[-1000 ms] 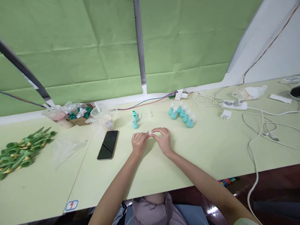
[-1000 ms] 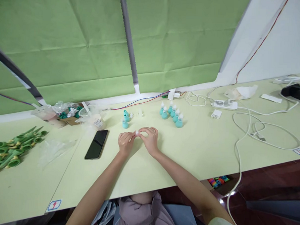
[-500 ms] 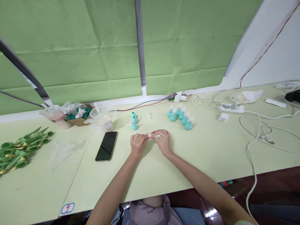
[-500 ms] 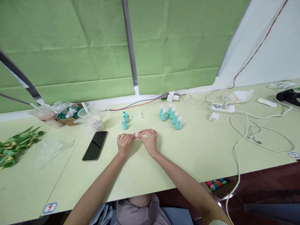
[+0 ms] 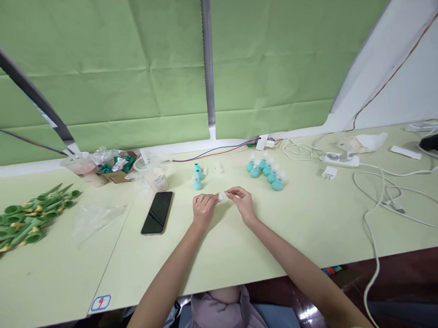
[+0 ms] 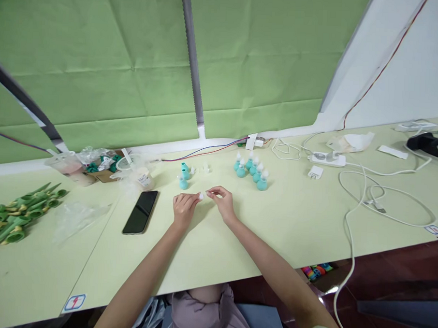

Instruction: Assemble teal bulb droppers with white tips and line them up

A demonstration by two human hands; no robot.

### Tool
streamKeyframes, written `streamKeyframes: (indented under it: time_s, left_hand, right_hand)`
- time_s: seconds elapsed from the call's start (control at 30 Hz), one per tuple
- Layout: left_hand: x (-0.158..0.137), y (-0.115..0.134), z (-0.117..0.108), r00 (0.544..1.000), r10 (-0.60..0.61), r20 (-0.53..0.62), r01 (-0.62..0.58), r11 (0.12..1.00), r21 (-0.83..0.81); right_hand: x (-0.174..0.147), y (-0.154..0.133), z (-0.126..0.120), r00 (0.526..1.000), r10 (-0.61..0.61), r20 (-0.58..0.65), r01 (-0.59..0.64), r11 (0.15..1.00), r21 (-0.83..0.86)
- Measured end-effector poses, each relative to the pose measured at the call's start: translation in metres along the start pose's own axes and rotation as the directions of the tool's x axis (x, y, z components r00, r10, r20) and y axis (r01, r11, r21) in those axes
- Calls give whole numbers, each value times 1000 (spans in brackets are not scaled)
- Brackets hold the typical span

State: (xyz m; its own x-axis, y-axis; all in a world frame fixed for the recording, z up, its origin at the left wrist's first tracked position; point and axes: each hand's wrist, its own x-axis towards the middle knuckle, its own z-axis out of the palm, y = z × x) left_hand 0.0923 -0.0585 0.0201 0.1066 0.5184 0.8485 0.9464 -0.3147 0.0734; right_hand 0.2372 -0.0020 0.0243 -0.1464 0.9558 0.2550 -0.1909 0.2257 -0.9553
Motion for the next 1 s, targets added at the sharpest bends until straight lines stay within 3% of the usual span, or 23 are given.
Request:
streamKeyframes:
  time_s: [0.13, 0.27, 0.33, 0.4, 0.5, 0.57, 0.73, 1.0]
  left_hand:
    - [2, -7, -1, 980, -179, 86, 178, 984, 25]
    - [4, -23, -2, 907, -394, 153, 399, 917, -6]
    - [5, -30, -2, 874, -450, 181, 461, 887, -19]
    - [6, -35, -3, 852, -485, 197, 497, 868, -15]
    - [5, -37, -4, 844, -490, 219, 503, 864, -3]
    - [5, -37, -4, 849, -474, 235, 488, 873, 0]
    - [2, -38, -3, 852, -458, 254, 470, 883, 14]
    - [-1, -38, 4, 868, -406, 287, 418, 908, 21]
  right_hand:
    - [13, 5, -15, 997, -26, -77, 19, 995, -95]
    - [33, 6, -20, 991, -129, -44, 101, 911, -401]
    - [49, 4, -13, 982, -180, 52, 175, 775, -607]
    - [67, 0, 2, 961, -200, 192, 274, 579, -768]
    - [93, -3, 29, 906, -126, 405, 423, 297, -856]
    - [106, -1, 45, 876, -59, 479, 481, 204, -853]
    - [122, 13, 67, 874, -1, 485, 480, 154, -864]
    - [134, 24, 69, 843, 36, 537, 536, 40, -843]
